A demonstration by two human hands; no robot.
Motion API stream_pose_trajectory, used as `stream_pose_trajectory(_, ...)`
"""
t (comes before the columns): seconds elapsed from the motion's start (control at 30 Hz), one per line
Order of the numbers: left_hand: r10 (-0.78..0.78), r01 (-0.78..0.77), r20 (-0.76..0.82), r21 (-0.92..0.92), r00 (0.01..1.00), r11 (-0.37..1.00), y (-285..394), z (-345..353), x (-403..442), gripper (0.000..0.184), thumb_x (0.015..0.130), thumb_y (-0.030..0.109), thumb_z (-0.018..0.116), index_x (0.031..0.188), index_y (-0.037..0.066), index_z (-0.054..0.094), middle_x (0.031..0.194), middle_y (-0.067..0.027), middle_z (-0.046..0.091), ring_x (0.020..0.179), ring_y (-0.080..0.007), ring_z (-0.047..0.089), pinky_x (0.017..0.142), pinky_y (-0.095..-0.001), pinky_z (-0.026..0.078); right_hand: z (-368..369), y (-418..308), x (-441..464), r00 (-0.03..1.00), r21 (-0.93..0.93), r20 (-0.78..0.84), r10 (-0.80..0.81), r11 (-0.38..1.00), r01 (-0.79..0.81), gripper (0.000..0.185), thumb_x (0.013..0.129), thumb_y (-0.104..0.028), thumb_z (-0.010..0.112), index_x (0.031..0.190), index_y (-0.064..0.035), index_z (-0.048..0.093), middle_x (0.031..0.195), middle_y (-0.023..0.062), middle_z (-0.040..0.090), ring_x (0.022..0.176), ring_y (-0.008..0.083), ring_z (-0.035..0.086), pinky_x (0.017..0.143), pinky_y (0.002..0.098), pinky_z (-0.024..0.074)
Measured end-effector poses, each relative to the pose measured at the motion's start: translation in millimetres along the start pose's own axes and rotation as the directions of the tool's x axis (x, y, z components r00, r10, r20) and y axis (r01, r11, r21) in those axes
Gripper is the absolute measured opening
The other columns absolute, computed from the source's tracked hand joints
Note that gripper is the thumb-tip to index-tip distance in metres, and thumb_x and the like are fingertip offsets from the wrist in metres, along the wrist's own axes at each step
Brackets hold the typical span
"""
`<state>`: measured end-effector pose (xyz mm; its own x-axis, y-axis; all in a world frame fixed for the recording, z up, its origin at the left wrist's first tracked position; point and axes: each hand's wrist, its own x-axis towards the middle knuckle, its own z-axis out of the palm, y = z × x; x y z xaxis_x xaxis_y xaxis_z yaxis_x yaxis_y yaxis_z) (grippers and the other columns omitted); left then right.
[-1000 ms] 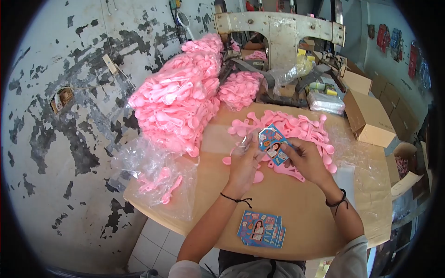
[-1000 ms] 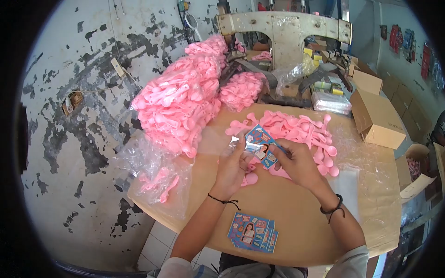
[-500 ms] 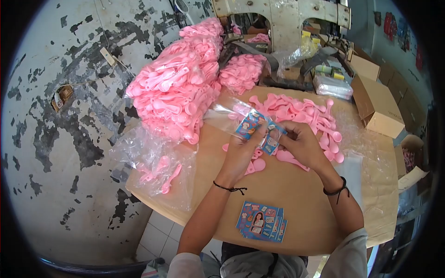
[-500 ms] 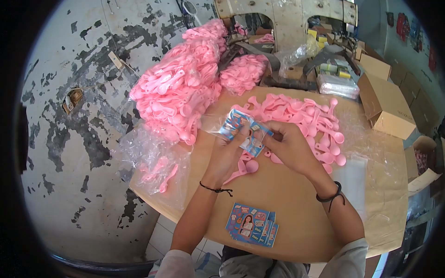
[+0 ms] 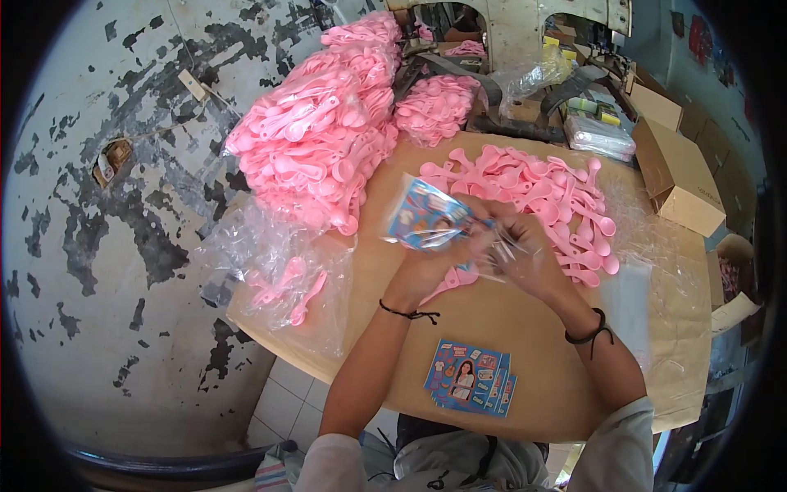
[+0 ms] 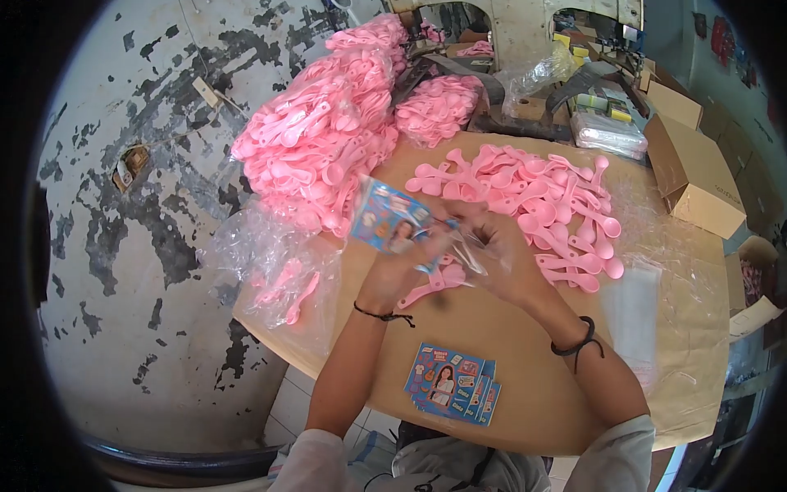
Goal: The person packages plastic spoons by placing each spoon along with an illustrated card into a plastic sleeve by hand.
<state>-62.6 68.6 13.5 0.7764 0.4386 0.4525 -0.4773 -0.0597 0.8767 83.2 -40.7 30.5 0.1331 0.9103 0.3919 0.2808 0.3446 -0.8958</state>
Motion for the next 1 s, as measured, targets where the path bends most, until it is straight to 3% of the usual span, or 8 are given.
stream_pose_trajectory(0.1,0.138,-0.178,-0.172,-0.245,0.975,0.953,8,-25,4,0.042,0.094,0.023,0.057,0.13,0.005,0.046,0.132,-0.0126,0.053,0.125,-0.0267,0.049,0.104,-0.0424,0.042,20,17,-4,0.982,-0.063,0.174,0.067,0.996,-0.057,0.016,0.091,-0.013,0.058,0.103,-0.0045,0.063,0.097,0.0073,0.065,0.073,0.0136,0.056,0.066,0.0319,0.0453)
stream_pose_trajectory(0.13,0.18,-0.241,-0.217,-0.298,0.959,0.924,20,-26,8,0.044,0.094,0.02,0.057,0.133,0.004,0.043,0.131,-0.0132,0.053,0.127,-0.029,0.048,0.104,-0.0437,0.042,28,28,-8,0.982,-0.328,0.167,-0.092,0.934,0.143,0.015,0.089,-0.013,0.059,0.101,-0.0054,0.063,0.095,0.0077,0.064,0.074,0.0168,0.057,0.068,0.0337,0.045)
stream_pose_trajectory(0.2,0.23,-0.309,-0.249,-0.349,0.941,0.885,27,-25,14,0.047,0.095,0.018,0.057,0.135,0.003,0.039,0.131,-0.0138,0.052,0.129,-0.0322,0.046,0.106,-0.0461,0.041,44,44,-16,0.892,-0.749,0.274,-0.359,0.502,0.433,0.015,0.084,-0.012,0.06,0.098,-0.0072,0.064,0.092,0.0086,0.063,0.076,0.023,0.057,0.073,0.0373,0.0445)
stream_pose_trajectory(0.3,0.227,-0.299,-0.243,-0.32,0.943,0.899,27,-24,17,0.049,0.096,0.025,0.054,0.137,0.004,0.037,0.135,-0.0139,0.049,0.132,-0.0343,0.042,0.111,-0.0476,0.036,49,40,-24,0.926,-0.78,0.293,-0.24,0.5,0.377,0.022,0.081,-0.011,0.064,0.103,-0.0094,0.064,0.087,0.0101,0.059,0.085,0.029,0.055,0.084,0.0428,0.0427)
stream_pose_trajectory(0.5,0.154,-0.302,-0.407,-0.329,0.9,0.894,27,-22,21,0.048,0.102,0.034,0.042,0.141,0.009,0.032,0.145,-0.0145,0.04,0.136,-0.0346,0.036,0.114,-0.0463,0.033,4,-15,-5,0.998,-0.448,-0.049,0.031,0.892,-0.05,0.016,0.083,-0.006,0.061,0.099,-0.003,0.058,0.083,0.0061,0.064,0.081,0.0216,0.063,0.07,0.032,0.0478)
stream_pose_trajectory(0.7,0.133,-0.332,-0.447,-0.404,0.885,0.852,26,-18,22,0.05,0.102,0.038,0.038,0.141,0.008,0.031,0.148,-0.0163,0.035,0.137,-0.0284,0.035,0.113,-0.0452,0.035,-41,-29,7,0.982,0.152,-0.191,-0.006,0.988,0.036,0.01,0.092,-0.004,0.057,0.101,-0.003,0.055,0.09,0.0017,0.059,0.082,0.0077,0.06,0.069,0.0232,0.0464)
stream_pose_trajectory(0.87,-0.006,-0.186,-0.287,-0.636,0.958,0.749,0,-7,23,0.049,0.101,0.04,0.038,0.14,0.011,0.031,0.15,-0.0122,0.033,0.138,-0.0265,0.034,0.11,-0.0431,0.04,-27,-48,4,0.996,0.122,-0.09,0.014,0.992,-0.003,0.011,0.096,-0.007,0.053,0.105,-0.0023,0.052,0.091,0.003,0.056,0.077,0.0091,0.056,0.069,0.0231,0.0462)
stream_pose_trajectory(1.0,0.023,-0.169,-0.241,-0.604,0.97,0.779,-4,21,22,0.055,0.099,0.044,0.037,0.142,0.012,0.027,0.152,-0.0112,0.03,0.139,-0.026,0.032,0.112,-0.0414,0.038,-20,-65,1,0.99,0.014,-0.08,0.118,0.993,-0.117,0.017,0.099,-0.014,0.049,0.108,0.0012,0.051,0.092,0.0082,0.06,0.075,0.0123,0.059,0.067,0.026,0.0479)
